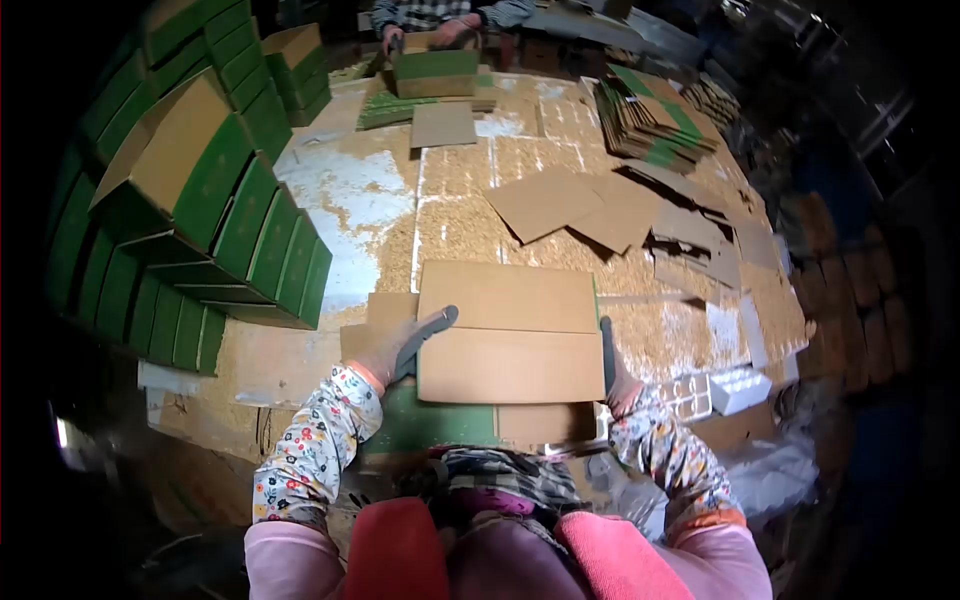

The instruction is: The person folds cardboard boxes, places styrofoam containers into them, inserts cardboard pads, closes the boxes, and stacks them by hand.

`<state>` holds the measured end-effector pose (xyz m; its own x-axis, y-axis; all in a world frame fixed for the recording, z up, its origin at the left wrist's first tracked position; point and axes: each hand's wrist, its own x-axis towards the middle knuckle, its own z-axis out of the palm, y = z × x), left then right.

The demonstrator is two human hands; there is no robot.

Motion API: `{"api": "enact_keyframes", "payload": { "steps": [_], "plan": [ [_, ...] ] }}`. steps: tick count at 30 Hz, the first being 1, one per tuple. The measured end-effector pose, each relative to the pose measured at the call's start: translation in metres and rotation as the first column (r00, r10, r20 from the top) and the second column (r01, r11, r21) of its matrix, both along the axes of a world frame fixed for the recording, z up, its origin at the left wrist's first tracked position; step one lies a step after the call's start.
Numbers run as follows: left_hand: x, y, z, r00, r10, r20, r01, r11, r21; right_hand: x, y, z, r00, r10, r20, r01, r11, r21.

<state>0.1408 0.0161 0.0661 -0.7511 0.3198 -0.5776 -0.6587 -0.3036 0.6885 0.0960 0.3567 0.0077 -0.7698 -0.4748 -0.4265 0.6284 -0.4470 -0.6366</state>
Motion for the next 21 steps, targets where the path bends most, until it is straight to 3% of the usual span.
{"api": "enact_keyframes", "payload": {
  "steps": [1,3,4,5,6,7,8,9,10,11,12,13,14,15,16,18,19,20,21],
  "plan": [
    [-0.005,-0.003,0.001,0.999,-0.008,-0.032,0.011,0.996,0.092,0.004,-0.005,0.008,0.999,-0.036,-0.019,0.037,0.999,0.013],
    [0.027,0.012,0.039,0.958,0.102,-0.269,-0.155,0.971,-0.184,-0.015,0.004,0.04,0.99,-0.02,-0.141,0.017,1.0,-0.019],
    [0.046,0.009,0.032,0.793,-0.119,-0.598,-0.237,0.844,-0.481,-0.028,0.018,0.062,0.971,0.01,-0.241,-0.027,0.997,-0.066],
    [0.056,0.006,0.022,0.618,-0.387,-0.684,-0.298,0.69,-0.66,-0.023,0.013,0.124,0.991,0.115,-0.071,-0.131,0.948,-0.29],
    [0.065,0.003,0.011,0.423,-0.607,-0.672,-0.468,0.489,-0.736,-0.041,0.02,0.118,0.979,0.194,-0.064,-0.2,0.975,-0.093],
    [0.074,-0.017,-0.012,0.374,-0.775,-0.509,-0.438,0.336,-0.834,-0.057,0.027,0.101,0.962,0.269,-0.048,-0.263,0.959,0.105],
    [0.088,-0.05,-0.042,0.308,-0.897,-0.318,-0.426,0.168,-0.889,-0.06,0.019,0.057,0.857,0.364,-0.366,-0.015,0.726,0.687],
    [0.082,-0.069,-0.056,0.232,-0.967,-0.107,-0.439,-0.006,-0.898,-0.04,0.001,0.063,0.682,0.583,-0.442,0.18,0.451,0.874],
    [0.06,-0.063,-0.033,0.414,-0.79,-0.453,-0.429,0.27,-0.862,-0.023,-0.015,0.053,0.7,0.525,-0.485,0.332,0.362,0.871],
    [0.048,-0.046,0.006,0.588,-0.451,-0.672,-0.449,0.508,-0.735,-0.012,-0.028,0.035,0.745,0.504,-0.438,0.29,0.347,0.892],
    [0.041,-0.027,0.026,0.713,-0.008,-0.702,-0.527,0.654,-0.543,0.002,-0.044,0.052,0.784,0.441,-0.438,0.262,0.404,0.876],
    [0.019,-0.006,0.026,0.681,0.19,-0.707,-0.563,0.753,-0.34,0.007,-0.054,0.059,0.795,0.47,-0.383,0.194,0.402,0.895],
    [0.001,0.003,0.01,0.752,-0.017,-0.659,-0.497,0.643,-0.583,0.003,-0.047,0.064,0.731,0.515,-0.449,0.192,0.476,0.858],
    [-0.009,0.009,0.009,0.773,-0.103,-0.626,-0.472,0.565,-0.677,-0.018,-0.037,0.031,0.862,0.242,-0.445,0.124,0.751,0.649],
    [-0.019,0.015,0.007,0.792,-0.185,-0.582,-0.446,0.476,-0.758,-0.039,-0.027,-0.001,0.944,-0.044,-0.327,0.163,0.924,0.347],
    [-0.012,0.008,0.008,0.794,-0.226,-0.564,-0.419,0.47,-0.777,-0.068,0.016,-0.008,0.917,-0.228,-0.329,0.379,0.756,0.533],
    [-0.007,0.005,0.002,0.76,-0.261,-0.595,-0.452,0.446,-0.773,-0.087,0.04,-0.049,0.791,-0.187,-0.583,0.596,0.451,0.664],
    [-0.009,0.008,0.004,0.815,-0.136,-0.564,-0.442,0.484,-0.755,-0.112,0.062,-0.075,0.827,-0.187,-0.53,0.561,0.202,0.803],
    [-0.01,0.01,0.002,0.812,-0.15,-0.564,-0.45,0.453,-0.77,-0.132,0.074,-0.103,0.895,-0.294,-0.335,0.368,0.063,0.928]
  ]
}}
